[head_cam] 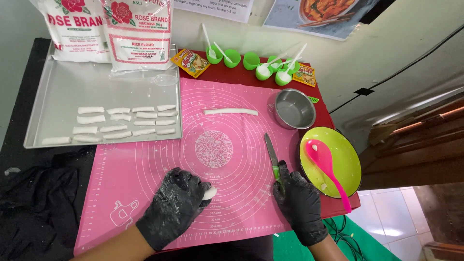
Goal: The person is rolling out pieces of white dough into long strips on a pink mat and then cutting them into small, uniform rectangular pieces using a knife.
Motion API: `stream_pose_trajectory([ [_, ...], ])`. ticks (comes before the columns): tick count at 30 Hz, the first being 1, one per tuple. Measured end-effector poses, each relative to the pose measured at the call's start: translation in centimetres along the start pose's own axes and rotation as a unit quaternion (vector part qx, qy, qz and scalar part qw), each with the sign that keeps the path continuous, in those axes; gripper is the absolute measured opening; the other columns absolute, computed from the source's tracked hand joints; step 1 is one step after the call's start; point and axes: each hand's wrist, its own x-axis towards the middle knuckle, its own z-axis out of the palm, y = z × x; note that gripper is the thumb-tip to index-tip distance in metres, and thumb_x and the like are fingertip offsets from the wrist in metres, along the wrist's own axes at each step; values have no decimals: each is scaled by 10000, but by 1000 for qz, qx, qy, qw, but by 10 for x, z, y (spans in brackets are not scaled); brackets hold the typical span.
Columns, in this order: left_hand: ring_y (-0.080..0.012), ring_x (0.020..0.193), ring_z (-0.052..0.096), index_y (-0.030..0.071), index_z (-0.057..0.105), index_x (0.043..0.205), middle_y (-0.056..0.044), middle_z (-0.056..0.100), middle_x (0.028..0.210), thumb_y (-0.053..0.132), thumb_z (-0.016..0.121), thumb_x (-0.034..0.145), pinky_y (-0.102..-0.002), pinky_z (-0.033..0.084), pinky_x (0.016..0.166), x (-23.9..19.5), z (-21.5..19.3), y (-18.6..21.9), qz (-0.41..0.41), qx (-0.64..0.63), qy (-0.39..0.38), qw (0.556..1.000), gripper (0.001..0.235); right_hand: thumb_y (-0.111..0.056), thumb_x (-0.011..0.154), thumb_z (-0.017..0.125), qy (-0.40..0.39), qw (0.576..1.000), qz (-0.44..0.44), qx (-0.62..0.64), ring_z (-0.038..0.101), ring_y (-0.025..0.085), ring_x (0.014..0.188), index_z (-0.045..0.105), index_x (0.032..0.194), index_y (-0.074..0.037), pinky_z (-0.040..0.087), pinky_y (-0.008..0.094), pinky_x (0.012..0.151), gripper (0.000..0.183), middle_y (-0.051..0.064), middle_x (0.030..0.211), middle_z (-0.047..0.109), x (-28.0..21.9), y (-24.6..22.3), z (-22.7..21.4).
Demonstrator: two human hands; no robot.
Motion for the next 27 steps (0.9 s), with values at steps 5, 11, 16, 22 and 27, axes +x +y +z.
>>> stream_pose_trajectory([
  [5, -319, 658, 558, 162, 663, 949, -66, 566, 803, 336, 602, 1029, -487, 454, 677, -2, -1, 0, -34, -52, 47, 997, 200, -460, 967, 600, 0, 1000, 6, 2, 719, 301, 808, 570, 1477, -156, 608, 417, 747, 594, 87, 905, 728, 5, 0, -1],
  [11, -273, 672, 713, 218, 783, 950, 10, 781, 809, 391, 728, 912, -475, 517, 678, 0, 0, -12, -127, -183, -43, 974, 185, -409, 978, 572, -38, 999, 13, 24, 736, 300, 788, 557, 1482, -116, 620, 425, 728, 584, 75, 889, 747, 8, -1, 0],
  [16, -202, 579, 731, 210, 797, 908, 42, 796, 709, 478, 676, 930, -439, 531, 677, 5, -3, -20, -203, -236, -113, 943, 295, -424, 967, 573, -45, 998, 6, 42, 740, 314, 846, 550, 1483, -118, 619, 447, 760, 601, 92, 983, 765, 7, 4, 3],
  [22, -182, 647, 746, 255, 798, 935, 77, 791, 721, 556, 603, 925, -385, 544, 755, 19, -12, -32, -318, -271, -211, 883, 358, -409, 960, 589, -46, 997, 4, 64, 743, 320, 843, 572, 1467, -122, 621, 447, 753, 584, 97, 970, 770, 8, 6, -3],
  [27, -205, 689, 773, 269, 825, 962, 47, 826, 801, 478, 624, 942, -456, 522, 761, 35, -12, -33, -246, -246, -109, 931, 291, -403, 943, 602, -56, 997, 9, 51, 739, 318, 828, 567, 1475, -133, 617, 450, 736, 597, 91, 938, 762, 11, 4, -3],
])
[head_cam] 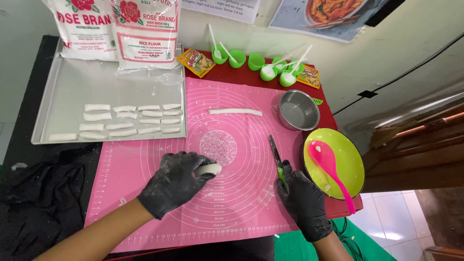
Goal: The person is rolling out pieces of white dough into long strips on a pink mat and then cutting them into small, uniform rectangular pieces using a knife.
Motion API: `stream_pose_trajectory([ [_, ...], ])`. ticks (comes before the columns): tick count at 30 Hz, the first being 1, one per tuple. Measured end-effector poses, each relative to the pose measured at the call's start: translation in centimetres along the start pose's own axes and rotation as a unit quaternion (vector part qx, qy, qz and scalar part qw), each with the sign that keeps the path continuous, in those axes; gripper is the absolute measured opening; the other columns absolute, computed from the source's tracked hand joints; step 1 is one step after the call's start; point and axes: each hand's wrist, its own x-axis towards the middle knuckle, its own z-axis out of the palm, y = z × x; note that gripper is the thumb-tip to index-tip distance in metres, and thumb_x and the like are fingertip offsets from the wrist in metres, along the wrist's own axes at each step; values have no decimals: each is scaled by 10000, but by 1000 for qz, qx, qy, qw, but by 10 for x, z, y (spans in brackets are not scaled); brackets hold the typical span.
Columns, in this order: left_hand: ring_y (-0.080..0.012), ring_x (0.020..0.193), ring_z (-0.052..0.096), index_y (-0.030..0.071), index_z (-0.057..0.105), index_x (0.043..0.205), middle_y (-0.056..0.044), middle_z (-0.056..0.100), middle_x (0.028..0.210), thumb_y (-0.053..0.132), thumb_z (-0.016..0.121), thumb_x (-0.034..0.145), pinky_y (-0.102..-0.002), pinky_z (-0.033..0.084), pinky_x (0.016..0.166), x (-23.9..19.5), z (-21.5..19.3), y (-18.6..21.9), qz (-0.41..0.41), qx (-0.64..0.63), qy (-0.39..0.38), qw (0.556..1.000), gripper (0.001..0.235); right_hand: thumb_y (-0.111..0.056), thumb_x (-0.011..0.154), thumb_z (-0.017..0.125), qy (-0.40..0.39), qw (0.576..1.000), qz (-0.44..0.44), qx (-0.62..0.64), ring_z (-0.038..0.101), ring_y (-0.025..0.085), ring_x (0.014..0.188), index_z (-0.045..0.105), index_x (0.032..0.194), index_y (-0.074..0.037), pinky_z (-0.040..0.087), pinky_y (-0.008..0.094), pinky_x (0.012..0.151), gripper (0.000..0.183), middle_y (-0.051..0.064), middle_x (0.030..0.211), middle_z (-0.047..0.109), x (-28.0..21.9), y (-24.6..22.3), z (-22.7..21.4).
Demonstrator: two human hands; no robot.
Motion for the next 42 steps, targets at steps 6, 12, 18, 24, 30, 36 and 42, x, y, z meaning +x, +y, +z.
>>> stream_pose_trajectory([
  [6, -282, 602, 589, 253, 741, 983, 5, 609, 692, 346, 642, 1000, -469, 436, 603, 11, 15, -14, 181, 130, 134, 966, 137, -320, 878, 672, 41, 998, 36, -12, 751, 329, 913, 658, 1382, -143, 623, 435, 801, 534, 93, 1039, 785, 2, 0, -2],
  [12, -275, 667, 587, 179, 659, 991, -12, 564, 737, 279, 718, 978, -466, 457, 642, 7, 19, -32, 234, 193, 186, 934, 117, -378, 932, 591, 22, 998, 45, 32, 747, 356, 749, 659, 1326, -164, 608, 449, 653, 453, 111, 852, 786, 4, -1, 5],
  [18, -322, 824, 598, 171, 647, 1194, -86, 584, 941, 379, 680, 983, -488, 496, 785, 2, 45, -62, 251, 303, 164, 905, 298, -313, 948, 634, 94, 976, 17, 197, 734, 325, 686, 663, 1372, -107, 582, 430, 622, 472, 125, 927, 795, 36, -27, -12],
  [24, -355, 891, 669, 126, 714, 1087, -109, 657, 941, 339, 719, 914, -541, 528, 846, 0, 47, -56, 291, 248, 211, 900, 274, -380, 859, 661, 35, 957, 138, 252, 738, 334, 926, 706, 1315, -238, 605, 501, 814, 479, 154, 814, 768, 81, -44, 10],
  [30, -330, 789, 600, 141, 660, 1110, -80, 603, 899, 415, 716, 946, -484, 470, 783, -2, 30, -41, 258, 253, 134, 923, 324, -347, 953, 594, 64, 967, 44, 243, 686, 389, 637, 540, 1511, -175, 506, 469, 604, 586, 175, 764, 740, 86, -52, 39],
  [36, -336, 866, 615, 121, 656, 1173, -67, 651, 1001, 318, 692, 958, -506, 475, 825, -1, 26, -39, 267, 220, 103, 932, 294, -356, 973, 596, 92, 972, 24, 216, 634, 389, 557, 508, 1535, -213, 495, 453, 584, 587, 184, 684, 694, 81, -55, 41],
  [42, -303, 909, 643, 180, 650, 1181, -48, 645, 1052, 336, 721, 927, -491, 483, 873, 0, 28, -37, 247, 176, 124, 945, 306, -361, 958, 582, 75, 974, 41, 210, 656, 391, 571, 505, 1535, -223, 499, 482, 583, 598, 163, 648, 702, 87, -51, 38],
])
